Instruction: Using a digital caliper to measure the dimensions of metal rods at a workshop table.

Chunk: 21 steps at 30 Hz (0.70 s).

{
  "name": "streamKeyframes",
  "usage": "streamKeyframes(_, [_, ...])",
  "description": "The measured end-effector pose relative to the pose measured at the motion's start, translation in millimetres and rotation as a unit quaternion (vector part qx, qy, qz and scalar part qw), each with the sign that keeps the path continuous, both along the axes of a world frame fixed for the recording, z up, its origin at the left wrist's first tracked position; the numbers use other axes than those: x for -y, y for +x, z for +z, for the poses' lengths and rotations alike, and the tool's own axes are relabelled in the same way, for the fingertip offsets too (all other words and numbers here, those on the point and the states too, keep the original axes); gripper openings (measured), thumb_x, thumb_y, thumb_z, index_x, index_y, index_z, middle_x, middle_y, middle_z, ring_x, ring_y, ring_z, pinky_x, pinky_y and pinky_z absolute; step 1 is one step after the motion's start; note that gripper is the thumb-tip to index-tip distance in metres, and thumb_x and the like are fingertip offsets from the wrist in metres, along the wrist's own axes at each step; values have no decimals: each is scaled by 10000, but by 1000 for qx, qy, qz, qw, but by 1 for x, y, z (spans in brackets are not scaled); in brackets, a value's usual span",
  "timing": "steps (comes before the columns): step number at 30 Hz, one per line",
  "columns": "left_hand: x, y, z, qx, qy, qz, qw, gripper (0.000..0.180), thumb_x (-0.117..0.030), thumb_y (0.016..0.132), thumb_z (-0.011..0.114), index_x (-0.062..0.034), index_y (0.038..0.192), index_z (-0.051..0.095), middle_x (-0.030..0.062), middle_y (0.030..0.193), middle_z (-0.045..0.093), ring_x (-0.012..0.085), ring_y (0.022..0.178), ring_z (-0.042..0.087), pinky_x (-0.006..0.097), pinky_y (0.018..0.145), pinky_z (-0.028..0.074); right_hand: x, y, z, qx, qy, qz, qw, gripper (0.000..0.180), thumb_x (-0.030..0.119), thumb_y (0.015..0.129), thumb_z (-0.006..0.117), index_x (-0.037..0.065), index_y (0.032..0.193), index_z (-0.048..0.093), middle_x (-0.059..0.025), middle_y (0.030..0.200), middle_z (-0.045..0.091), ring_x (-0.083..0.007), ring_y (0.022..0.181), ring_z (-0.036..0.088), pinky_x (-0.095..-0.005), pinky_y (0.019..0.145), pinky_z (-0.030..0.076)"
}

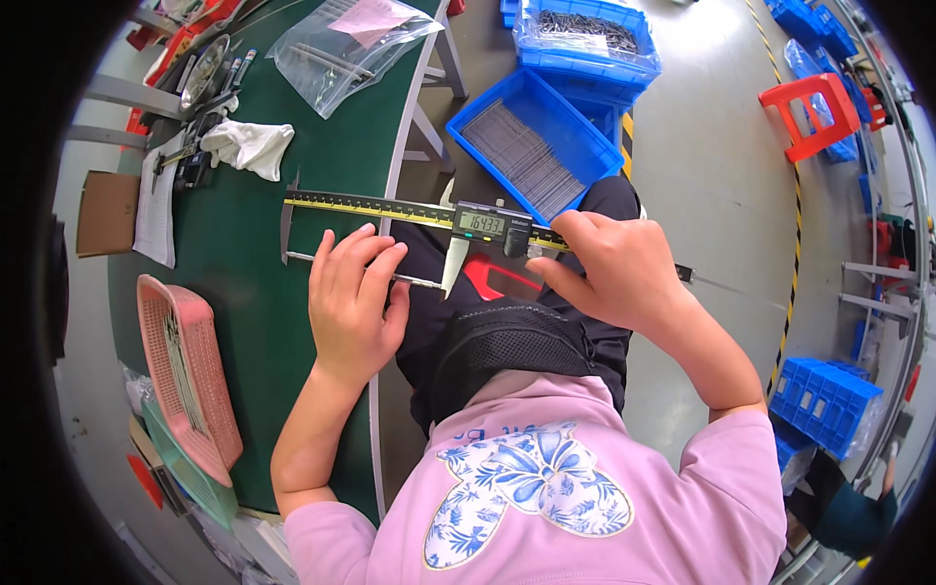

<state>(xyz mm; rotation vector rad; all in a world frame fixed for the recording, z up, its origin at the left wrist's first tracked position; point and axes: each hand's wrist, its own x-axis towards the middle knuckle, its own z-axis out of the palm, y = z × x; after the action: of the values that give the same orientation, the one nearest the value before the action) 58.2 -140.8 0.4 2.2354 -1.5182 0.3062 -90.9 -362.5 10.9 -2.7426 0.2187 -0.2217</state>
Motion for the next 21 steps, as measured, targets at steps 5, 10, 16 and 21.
streamKeyframes(5, [2, 1, -2, -4, -1, -2, 1000, 387, -19, 646, 651, -68, 1025, 590, 74, 1028, 576, 281, 1061, 550, 498, 983, 365, 2, 1, -3, 5, 8, -1, 1000, 312, 359, 790, 661, 75, 809, 533, -59, 660, 570, -255, 564, 588, -346, 456, 430])
streamKeyframes(10, [1, 1, 1, -6, -7, -1, 1000, 374, -16, 646, 648, -65, 1013, 595, 76, 1022, 579, 284, 1059, 550, 497, 975, 374, 3, 1, -2, 10, -4, 5, 1000, 341, 399, 806, 640, 82, 787, 518, -57, 646, 562, -259, 557, 581, -347, 449, 421])
streamKeyframes(16, [2, 1, 1, -10, -3, -2, 1000, 319, -51, 683, 641, -58, 1000, 604, 77, 1020, 571, 273, 1064, 538, 499, 974, 376, 4, 2, -6, 25, -12, 7, 1000, 387, 444, 817, 615, 89, 726, 490, -48, 604, 541, -252, 526, 565, -341, 431, 402])
streamKeyframes(21, [1, 1, 0, -12, -4, -2, 1000, 330, -33, 664, 644, -60, 991, 603, 75, 1018, 576, 280, 1060, 545, 497, 968, 383, 3, 1, -6, 24, -9, 6, 1000, 393, 445, 814, 618, 90, 713, 484, -46, 597, 536, -246, 520, 562, -338, 429, 399])
